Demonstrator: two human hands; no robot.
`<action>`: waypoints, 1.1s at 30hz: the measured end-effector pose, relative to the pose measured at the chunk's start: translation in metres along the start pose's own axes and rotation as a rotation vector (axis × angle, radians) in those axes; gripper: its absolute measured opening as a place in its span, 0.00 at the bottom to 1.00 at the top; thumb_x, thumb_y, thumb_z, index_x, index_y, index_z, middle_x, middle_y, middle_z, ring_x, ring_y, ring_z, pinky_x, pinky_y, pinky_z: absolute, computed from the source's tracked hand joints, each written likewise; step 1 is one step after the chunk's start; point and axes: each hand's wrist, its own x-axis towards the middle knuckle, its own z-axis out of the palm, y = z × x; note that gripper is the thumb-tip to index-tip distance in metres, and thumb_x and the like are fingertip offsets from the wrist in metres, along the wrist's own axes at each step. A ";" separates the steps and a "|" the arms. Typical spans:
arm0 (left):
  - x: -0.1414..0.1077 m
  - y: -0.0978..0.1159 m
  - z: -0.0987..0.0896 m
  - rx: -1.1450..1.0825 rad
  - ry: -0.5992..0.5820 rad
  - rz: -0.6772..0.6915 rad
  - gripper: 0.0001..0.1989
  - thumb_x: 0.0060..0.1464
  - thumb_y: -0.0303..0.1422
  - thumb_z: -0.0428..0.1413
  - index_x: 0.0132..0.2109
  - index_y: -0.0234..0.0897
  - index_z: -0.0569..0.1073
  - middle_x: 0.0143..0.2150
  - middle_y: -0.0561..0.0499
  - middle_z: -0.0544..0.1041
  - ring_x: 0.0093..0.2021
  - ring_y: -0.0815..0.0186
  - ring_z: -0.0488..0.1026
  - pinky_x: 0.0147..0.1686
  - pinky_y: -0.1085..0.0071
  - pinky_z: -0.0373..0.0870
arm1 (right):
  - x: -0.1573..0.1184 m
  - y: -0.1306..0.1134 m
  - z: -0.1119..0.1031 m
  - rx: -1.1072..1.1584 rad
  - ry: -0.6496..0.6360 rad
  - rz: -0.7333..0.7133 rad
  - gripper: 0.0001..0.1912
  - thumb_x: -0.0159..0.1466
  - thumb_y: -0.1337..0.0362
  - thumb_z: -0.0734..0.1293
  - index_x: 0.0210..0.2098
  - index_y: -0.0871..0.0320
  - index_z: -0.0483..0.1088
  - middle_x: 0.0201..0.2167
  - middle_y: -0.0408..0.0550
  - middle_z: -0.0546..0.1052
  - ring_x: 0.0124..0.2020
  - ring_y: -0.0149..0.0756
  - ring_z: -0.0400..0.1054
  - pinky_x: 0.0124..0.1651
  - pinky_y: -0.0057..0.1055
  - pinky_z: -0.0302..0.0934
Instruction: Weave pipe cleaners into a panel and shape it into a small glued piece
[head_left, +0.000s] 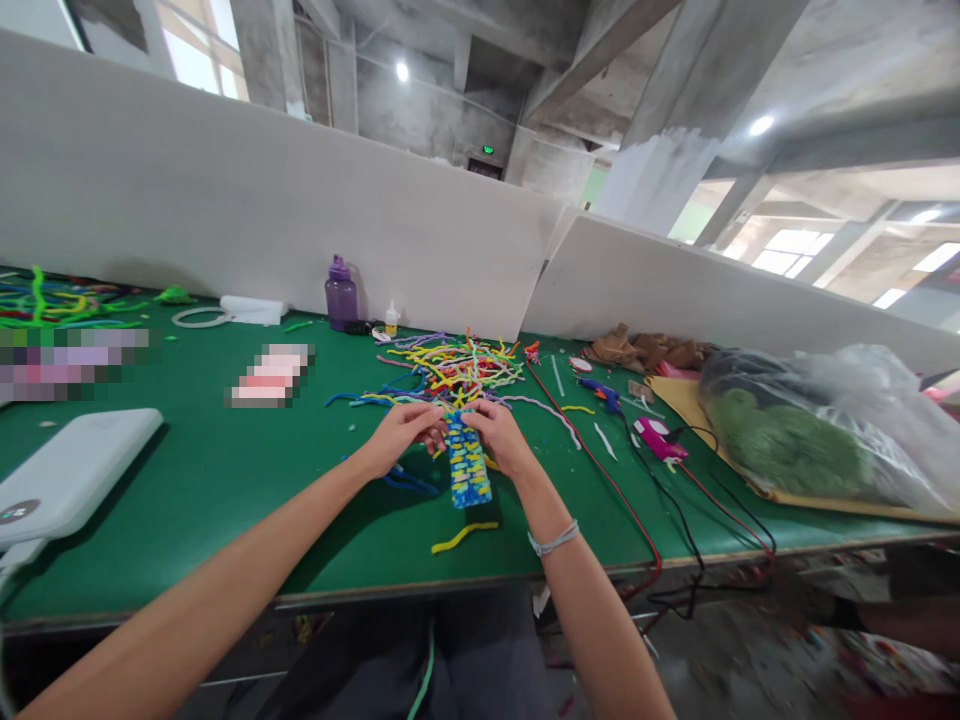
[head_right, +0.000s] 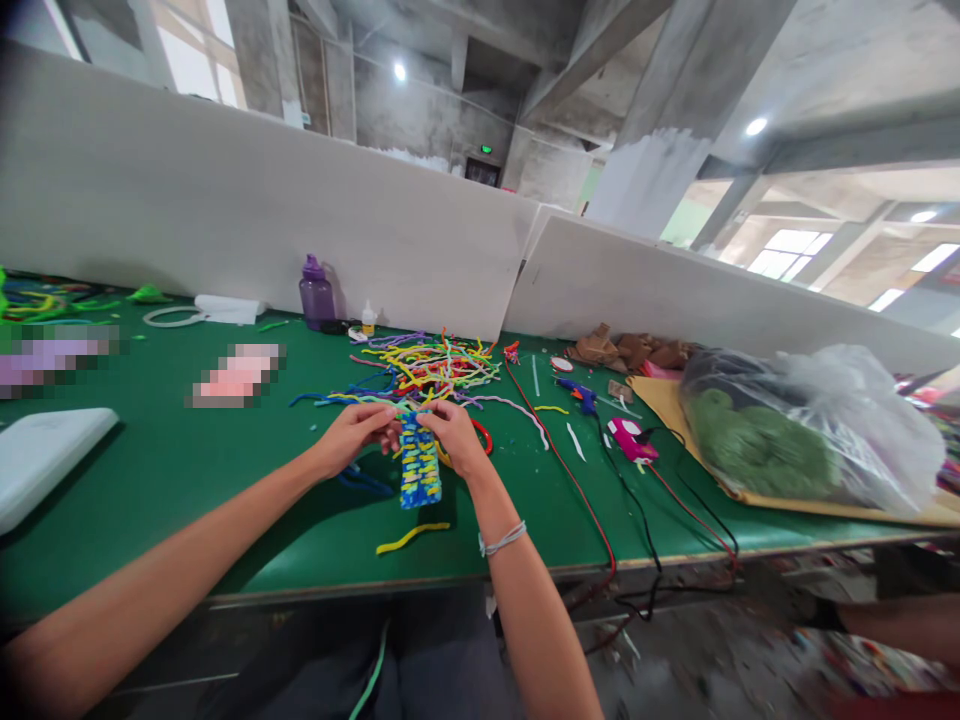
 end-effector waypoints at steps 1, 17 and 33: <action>0.000 0.000 0.000 0.013 0.001 0.003 0.15 0.47 0.41 0.56 0.29 0.31 0.70 0.23 0.52 0.73 0.23 0.68 0.72 0.21 0.74 0.67 | 0.000 -0.001 0.000 -0.013 0.003 -0.011 0.08 0.48 0.62 0.67 0.27 0.59 0.70 0.21 0.38 0.69 0.23 0.26 0.59 0.28 0.24 0.54; 0.000 -0.005 -0.003 0.374 0.034 0.155 0.13 0.50 0.40 0.53 0.26 0.34 0.69 0.18 0.54 0.72 0.19 0.70 0.68 0.21 0.75 0.66 | -0.002 0.000 0.004 -0.192 -0.034 -0.099 0.07 0.50 0.62 0.66 0.28 0.59 0.68 0.21 0.39 0.68 0.23 0.28 0.61 0.28 0.26 0.55; 0.001 -0.003 -0.002 0.569 0.108 0.246 0.19 0.52 0.43 0.50 0.20 0.34 0.65 0.18 0.56 0.60 0.22 0.72 0.57 0.21 0.77 0.53 | -0.004 -0.002 0.008 -0.106 -0.002 -0.108 0.12 0.49 0.57 0.69 0.27 0.58 0.67 0.19 0.38 0.67 0.20 0.28 0.61 0.24 0.28 0.61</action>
